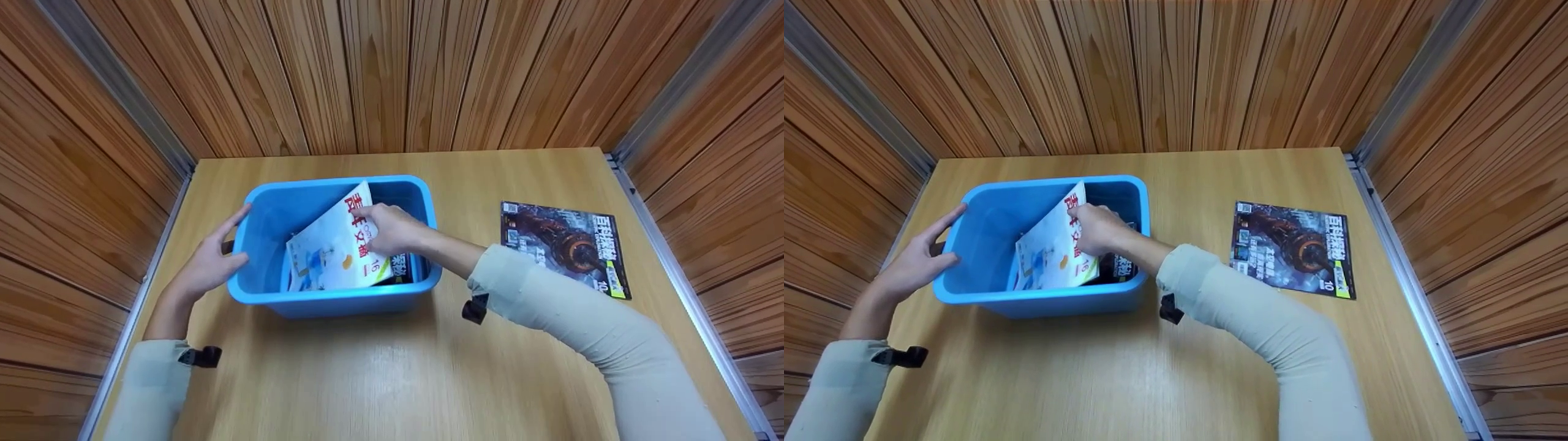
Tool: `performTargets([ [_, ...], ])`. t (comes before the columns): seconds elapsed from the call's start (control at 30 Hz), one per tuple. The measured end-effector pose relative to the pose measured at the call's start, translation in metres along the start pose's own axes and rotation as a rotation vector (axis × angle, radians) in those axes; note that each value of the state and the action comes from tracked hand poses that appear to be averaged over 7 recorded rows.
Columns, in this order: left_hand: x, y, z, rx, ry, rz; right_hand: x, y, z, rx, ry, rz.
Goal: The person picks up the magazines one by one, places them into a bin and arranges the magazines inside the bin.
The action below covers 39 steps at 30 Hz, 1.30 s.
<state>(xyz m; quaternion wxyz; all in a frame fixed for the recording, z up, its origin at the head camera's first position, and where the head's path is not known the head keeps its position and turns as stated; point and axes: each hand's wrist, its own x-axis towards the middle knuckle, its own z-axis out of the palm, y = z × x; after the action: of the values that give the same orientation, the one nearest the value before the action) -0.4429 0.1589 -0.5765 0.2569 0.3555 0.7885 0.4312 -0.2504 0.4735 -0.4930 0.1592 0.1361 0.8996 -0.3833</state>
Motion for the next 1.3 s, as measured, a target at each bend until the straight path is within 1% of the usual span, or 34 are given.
performTargets([
  [0.1, 0.0, -0.001, 0.0, 0.0, -0.001, -0.003, 0.001, 0.002, 0.001, -0.013, -0.014, 0.007],
  [0.3, 0.0, -0.001, -0.001, 0.003, -0.004, -0.004, 0.001, 0.004, 0.003, -0.025, -0.069, 0.034],
  [0.43, 0.0, 0.0, -0.002, 0.008, 0.0, -0.001, 0.002, 0.005, 0.001, -0.034, -0.081, 0.05],
  [0.6, -0.001, 0.002, -0.001, 0.007, 0.001, -0.001, 0.001, 0.006, -0.001, -0.076, -0.108, 0.071],
  [0.7, 0.0, 0.002, 0.0, -0.001, 0.003, 0.01, -0.001, 0.006, -0.004, -0.124, -0.133, 0.08],
  [0.77, 0.0, 0.003, 0.0, -0.002, 0.007, 0.016, -0.002, 0.005, -0.007, -0.135, -0.153, 0.087],
  [0.93, 0.001, 0.003, 0.0, 0.004, 0.014, 0.018, -0.006, 0.004, -0.018, -0.096, -0.186, 0.114],
  [1.2, 0.0, 0.002, 0.0, 0.01, 0.01, 0.006, -0.012, 0.009, -0.033, -0.107, -0.203, 0.083],
  [1.3, 0.0, 0.001, 0.0, 0.007, 0.008, 0.011, -0.015, 0.012, -0.038, -0.121, -0.19, 0.049],
])
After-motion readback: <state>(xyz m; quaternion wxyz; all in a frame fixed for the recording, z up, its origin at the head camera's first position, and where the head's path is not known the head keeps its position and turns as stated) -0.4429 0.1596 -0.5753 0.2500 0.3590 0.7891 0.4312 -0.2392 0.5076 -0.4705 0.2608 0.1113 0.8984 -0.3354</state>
